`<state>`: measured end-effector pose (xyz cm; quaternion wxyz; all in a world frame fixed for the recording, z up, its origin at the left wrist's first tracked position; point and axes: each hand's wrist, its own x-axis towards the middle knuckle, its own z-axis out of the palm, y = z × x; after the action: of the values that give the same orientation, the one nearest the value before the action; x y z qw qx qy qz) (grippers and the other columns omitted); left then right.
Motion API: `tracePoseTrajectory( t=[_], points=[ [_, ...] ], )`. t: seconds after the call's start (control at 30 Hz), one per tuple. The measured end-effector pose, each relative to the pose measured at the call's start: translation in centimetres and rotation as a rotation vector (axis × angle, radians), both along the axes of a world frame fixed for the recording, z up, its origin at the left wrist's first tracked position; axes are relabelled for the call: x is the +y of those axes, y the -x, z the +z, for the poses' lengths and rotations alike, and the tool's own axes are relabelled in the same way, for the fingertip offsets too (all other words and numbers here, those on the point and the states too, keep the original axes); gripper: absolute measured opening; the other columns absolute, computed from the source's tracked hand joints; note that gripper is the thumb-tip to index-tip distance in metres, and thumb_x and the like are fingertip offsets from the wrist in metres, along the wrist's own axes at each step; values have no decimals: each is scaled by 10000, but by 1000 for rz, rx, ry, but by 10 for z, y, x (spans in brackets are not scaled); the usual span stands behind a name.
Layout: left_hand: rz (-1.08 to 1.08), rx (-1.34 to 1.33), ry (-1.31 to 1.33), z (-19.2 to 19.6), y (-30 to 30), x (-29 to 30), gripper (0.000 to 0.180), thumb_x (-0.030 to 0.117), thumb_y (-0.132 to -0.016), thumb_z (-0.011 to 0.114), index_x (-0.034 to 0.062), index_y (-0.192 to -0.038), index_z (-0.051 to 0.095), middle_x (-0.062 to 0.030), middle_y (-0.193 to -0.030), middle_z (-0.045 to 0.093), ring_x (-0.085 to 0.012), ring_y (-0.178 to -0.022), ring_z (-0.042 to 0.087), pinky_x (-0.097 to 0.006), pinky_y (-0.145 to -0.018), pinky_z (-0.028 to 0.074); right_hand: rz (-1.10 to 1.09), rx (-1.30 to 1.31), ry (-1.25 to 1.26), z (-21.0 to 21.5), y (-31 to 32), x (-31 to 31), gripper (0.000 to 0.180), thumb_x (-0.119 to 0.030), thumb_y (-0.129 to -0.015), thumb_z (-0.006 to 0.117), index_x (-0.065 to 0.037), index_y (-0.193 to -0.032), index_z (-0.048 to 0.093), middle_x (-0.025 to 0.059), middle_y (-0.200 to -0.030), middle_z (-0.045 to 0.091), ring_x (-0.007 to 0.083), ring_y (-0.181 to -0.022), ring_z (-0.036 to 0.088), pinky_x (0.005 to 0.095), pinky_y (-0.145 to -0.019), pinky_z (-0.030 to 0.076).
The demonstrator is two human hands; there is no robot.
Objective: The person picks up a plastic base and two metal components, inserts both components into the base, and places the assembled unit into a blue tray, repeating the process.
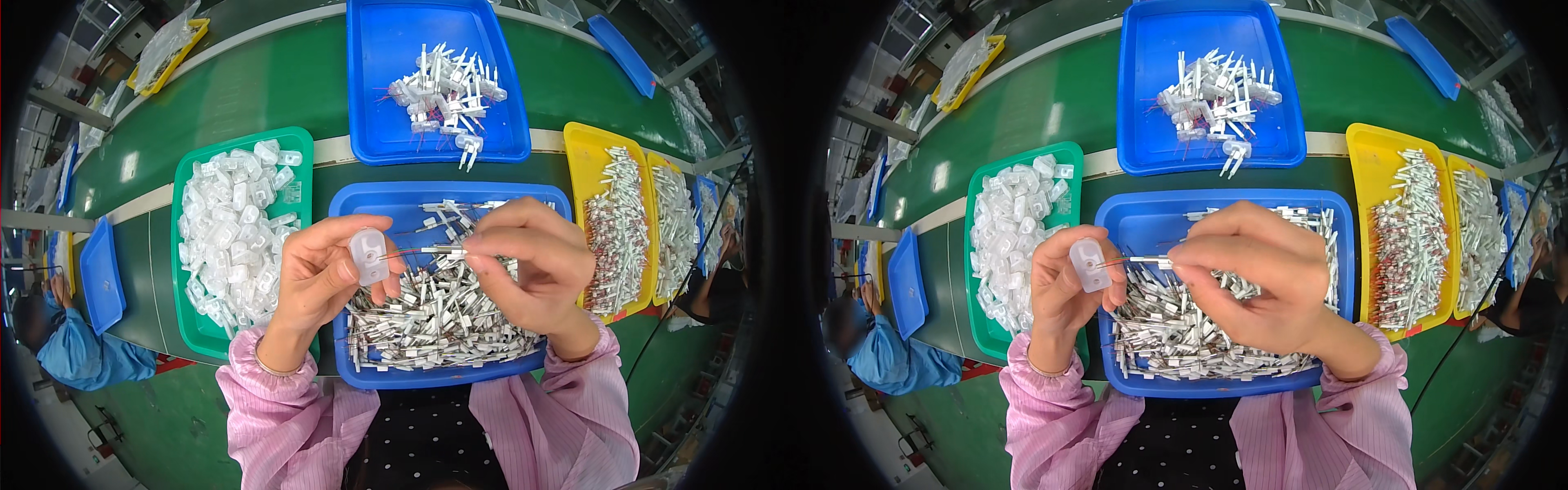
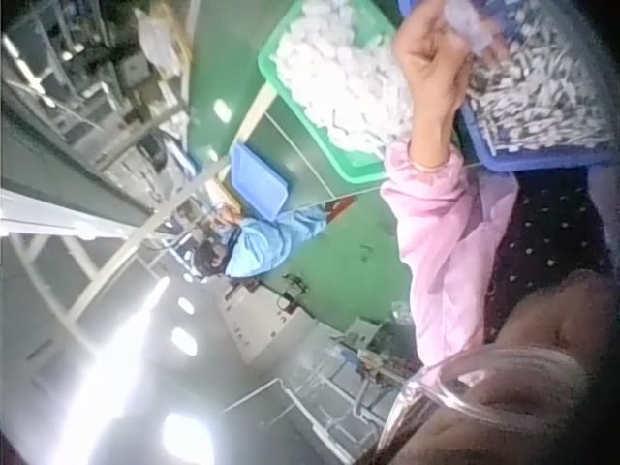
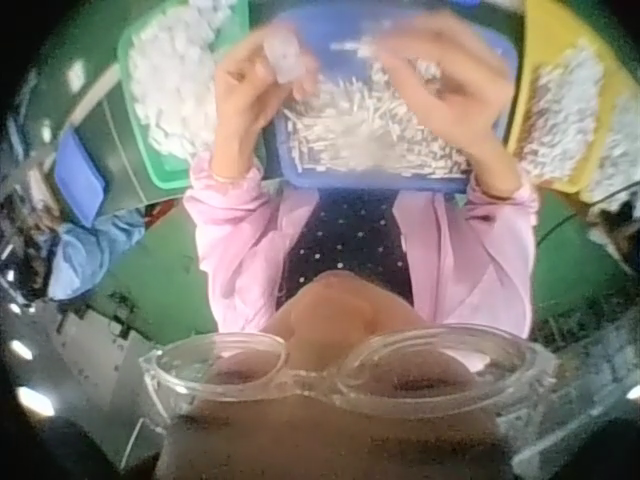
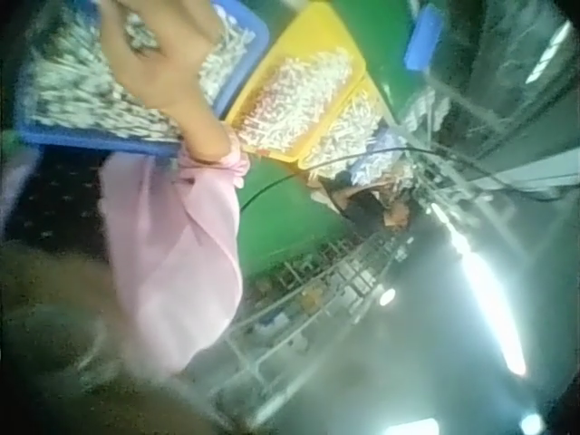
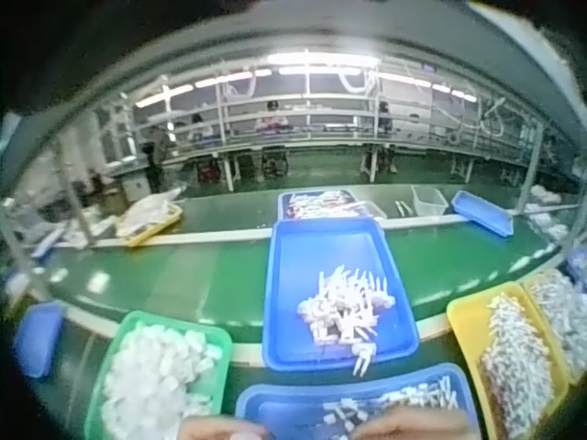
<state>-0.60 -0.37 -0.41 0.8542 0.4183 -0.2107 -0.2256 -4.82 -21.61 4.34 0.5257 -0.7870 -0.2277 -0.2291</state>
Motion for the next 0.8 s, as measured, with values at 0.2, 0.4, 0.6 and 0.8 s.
tracePoseTrajectory(
  t=[0.2, 0.4, 0.6, 0.8],
  points=[
    [-53, -57, 57, -6, -5, 5, 422, 160, -861, 581, -93, -1179, 465, -223, -922, 615, -239, -728, 636, -280, -555, 529, 32, -186, 141, -3, 5, 5, 273, 129, -592, 646, 45, -850, 611, 129, -785, 564, 204, -609, 560, 272, -515, 439],
    [-5, -126, -19, -2, -4, 7, 387, 109, -844, 594, -92, -1158, 492, -216, -912, 611, -217, -708, 622, -261, -550, 515, 7, -224, 248, 0, 8, 4, 279, 108, -569, 653, 34, -836, 627, 122, -780, 566, 212, -600, 562, 277, -504, 444],
    [43, -202, -82, -1, -6, 6, 354, 23, -815, 603, -90, -1141, 518, -209, -954, 582, -222, -753, 618, -252, -577, 522, -23, -242, 320, 5, 12, 5, 270, 82, -561, 660, 28, -825, 645, 118, -771, 565, 209, -574, 557, 267, -491, 442],
    [77, -334, -75, -4, -5, 1, 360, -55, -788, 598, -96, -1135, 512, -210, -1013, 542, -264, -806, 624, -287, -648, 561, -5, -152, 222, 2, 10, 10, 245, 93, -611, 662, 34, -848, 647, 115, -758, 574, 191, -580, 560, 262, -483, 431]
  ],
)
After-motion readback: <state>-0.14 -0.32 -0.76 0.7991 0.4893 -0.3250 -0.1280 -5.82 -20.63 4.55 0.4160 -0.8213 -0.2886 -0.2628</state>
